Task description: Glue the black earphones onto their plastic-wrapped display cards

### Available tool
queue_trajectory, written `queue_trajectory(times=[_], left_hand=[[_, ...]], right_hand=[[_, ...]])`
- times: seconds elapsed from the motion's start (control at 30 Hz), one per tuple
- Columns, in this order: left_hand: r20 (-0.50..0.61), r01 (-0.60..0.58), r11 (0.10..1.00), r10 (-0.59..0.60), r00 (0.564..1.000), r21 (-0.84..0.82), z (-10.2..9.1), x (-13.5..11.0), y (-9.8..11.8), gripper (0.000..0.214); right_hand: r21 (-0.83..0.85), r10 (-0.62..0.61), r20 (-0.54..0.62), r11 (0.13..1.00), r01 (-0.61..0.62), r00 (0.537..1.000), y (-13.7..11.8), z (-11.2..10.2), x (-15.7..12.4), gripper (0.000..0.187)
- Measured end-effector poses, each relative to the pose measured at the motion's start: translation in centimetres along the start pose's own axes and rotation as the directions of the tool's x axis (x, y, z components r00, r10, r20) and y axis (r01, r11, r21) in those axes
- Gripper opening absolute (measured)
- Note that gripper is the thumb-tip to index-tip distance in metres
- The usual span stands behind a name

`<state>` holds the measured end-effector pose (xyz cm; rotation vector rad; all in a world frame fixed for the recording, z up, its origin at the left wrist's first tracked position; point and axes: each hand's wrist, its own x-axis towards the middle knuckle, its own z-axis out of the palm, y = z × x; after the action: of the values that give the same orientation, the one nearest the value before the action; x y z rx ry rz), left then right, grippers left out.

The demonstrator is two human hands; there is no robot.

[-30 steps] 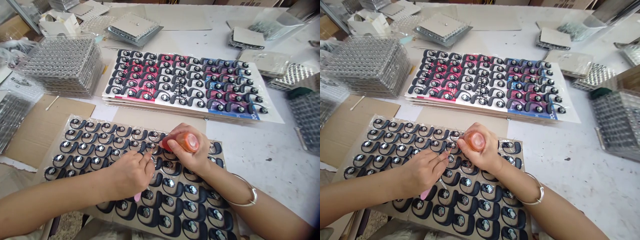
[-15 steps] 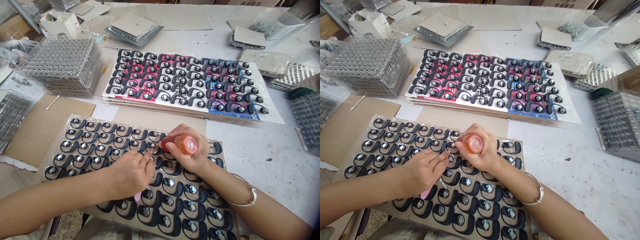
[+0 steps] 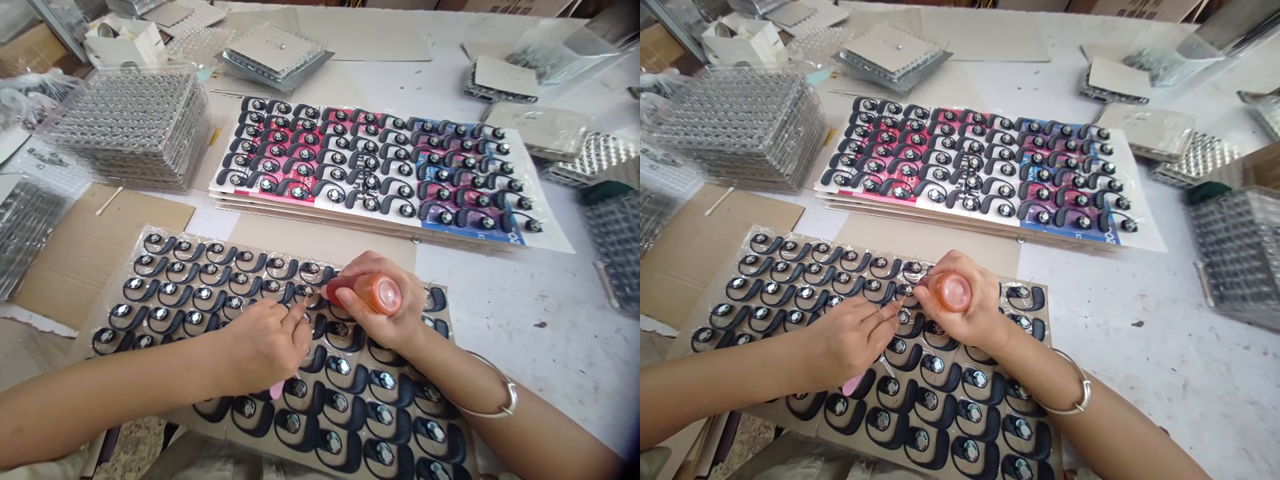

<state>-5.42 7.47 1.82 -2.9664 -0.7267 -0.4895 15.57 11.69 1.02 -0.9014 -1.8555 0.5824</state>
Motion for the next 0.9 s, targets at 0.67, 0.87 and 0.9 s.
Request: queue_trajectory(times=[0.67, 0.87, 0.9], left_hand=[[0.066, 0.006, 0.987, 0.005, 0.998, -0.159, -0.7, 0.1, -1.4, 0.023], [0.057, 0.015, 0.989, -0.007, 0.998, -0.149, -0.6, 0.1, -1.3, 0.021], [0.055, 0.015, 0.989, -0.007, 0.998, -0.147, -0.6, 0.1, -1.3, 0.021]], right_hand=[[0.0, -0.036, -0.022, 0.999, 0.036, 0.999, 0.1, -0.1, -0.3, 0.014], [-0.018, -0.021, -0.013, 1.0, 0.021, 1.0, 0.2, -0.1, -0.2, 0.012], [-0.018, -0.021, -0.013, 1.0, 0.021, 1.0, 0.2, 0.0, -0.2, 0.012]])
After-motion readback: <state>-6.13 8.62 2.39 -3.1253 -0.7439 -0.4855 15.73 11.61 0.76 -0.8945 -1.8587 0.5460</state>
